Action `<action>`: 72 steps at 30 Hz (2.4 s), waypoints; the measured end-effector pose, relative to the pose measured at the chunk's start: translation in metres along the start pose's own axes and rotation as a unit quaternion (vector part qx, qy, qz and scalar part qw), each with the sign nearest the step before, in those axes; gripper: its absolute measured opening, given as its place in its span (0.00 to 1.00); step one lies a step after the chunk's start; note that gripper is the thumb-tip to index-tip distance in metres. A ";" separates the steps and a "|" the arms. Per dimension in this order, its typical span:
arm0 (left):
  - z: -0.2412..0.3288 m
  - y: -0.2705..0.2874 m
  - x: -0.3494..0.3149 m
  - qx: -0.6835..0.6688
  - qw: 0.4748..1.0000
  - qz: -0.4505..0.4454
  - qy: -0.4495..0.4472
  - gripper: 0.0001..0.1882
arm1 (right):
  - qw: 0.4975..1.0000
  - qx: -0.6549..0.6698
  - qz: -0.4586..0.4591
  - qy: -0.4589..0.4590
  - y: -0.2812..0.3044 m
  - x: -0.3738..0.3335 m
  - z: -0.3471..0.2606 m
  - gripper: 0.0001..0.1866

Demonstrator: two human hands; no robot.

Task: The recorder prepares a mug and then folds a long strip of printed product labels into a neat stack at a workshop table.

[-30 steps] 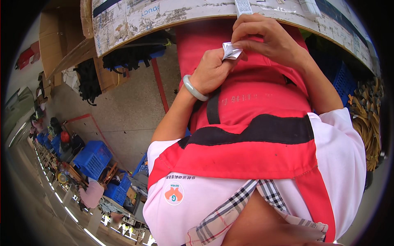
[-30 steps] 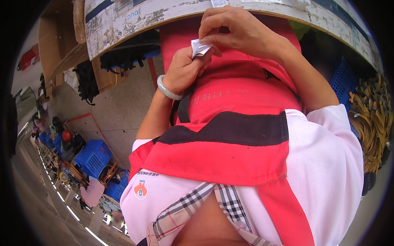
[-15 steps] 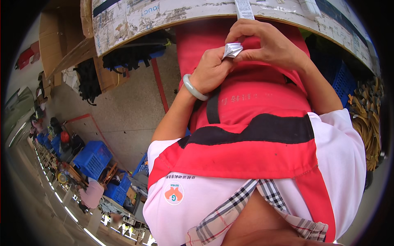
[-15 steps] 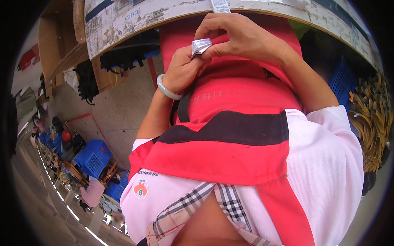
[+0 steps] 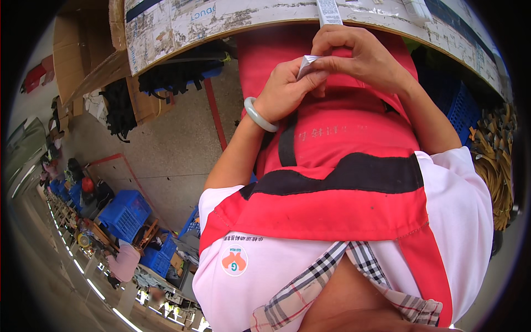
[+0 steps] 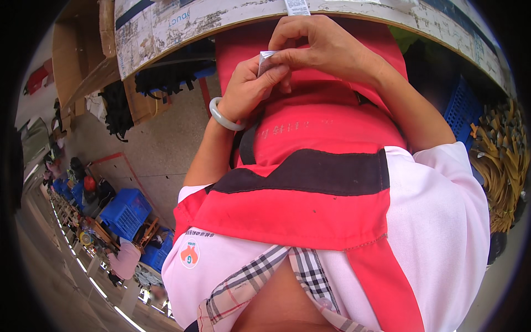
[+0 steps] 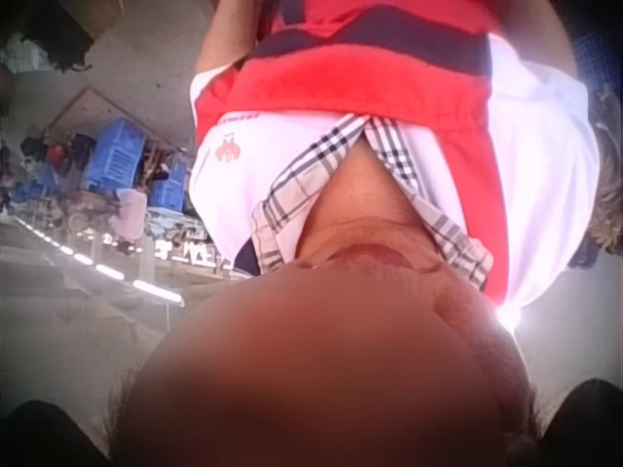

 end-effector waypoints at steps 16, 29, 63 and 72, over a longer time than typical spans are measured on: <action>-0.012 -0.005 0.003 -0.018 0.999 -0.023 0.045 0.12 | 0.997 0.065 0.023 -0.029 0.000 0.002 0.007 0.06; -0.005 0.003 0.005 -0.062 0.997 -0.009 0.044 0.15 | 0.997 0.034 0.076 0.008 0.022 -0.001 0.008 0.04; 0.047 -0.002 -0.009 0.351 0.914 0.052 -0.197 0.08 | 0.994 -0.031 0.002 0.106 0.012 -0.005 -0.037 0.10; 0.064 -0.008 -0.013 0.443 0.841 0.075 -0.300 0.12 | 0.994 -0.024 0.009 0.110 0.010 -0.007 -0.038 0.07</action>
Point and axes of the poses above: each hand's wrist, its own x-axis towards the middle knuckle, its own y-axis out of the back of the hand, z = x × y, the point moved 9 cm from there along x, towards the middle knuckle, and after that the axes turned 1 degree about -y, right-handed, at the moved point
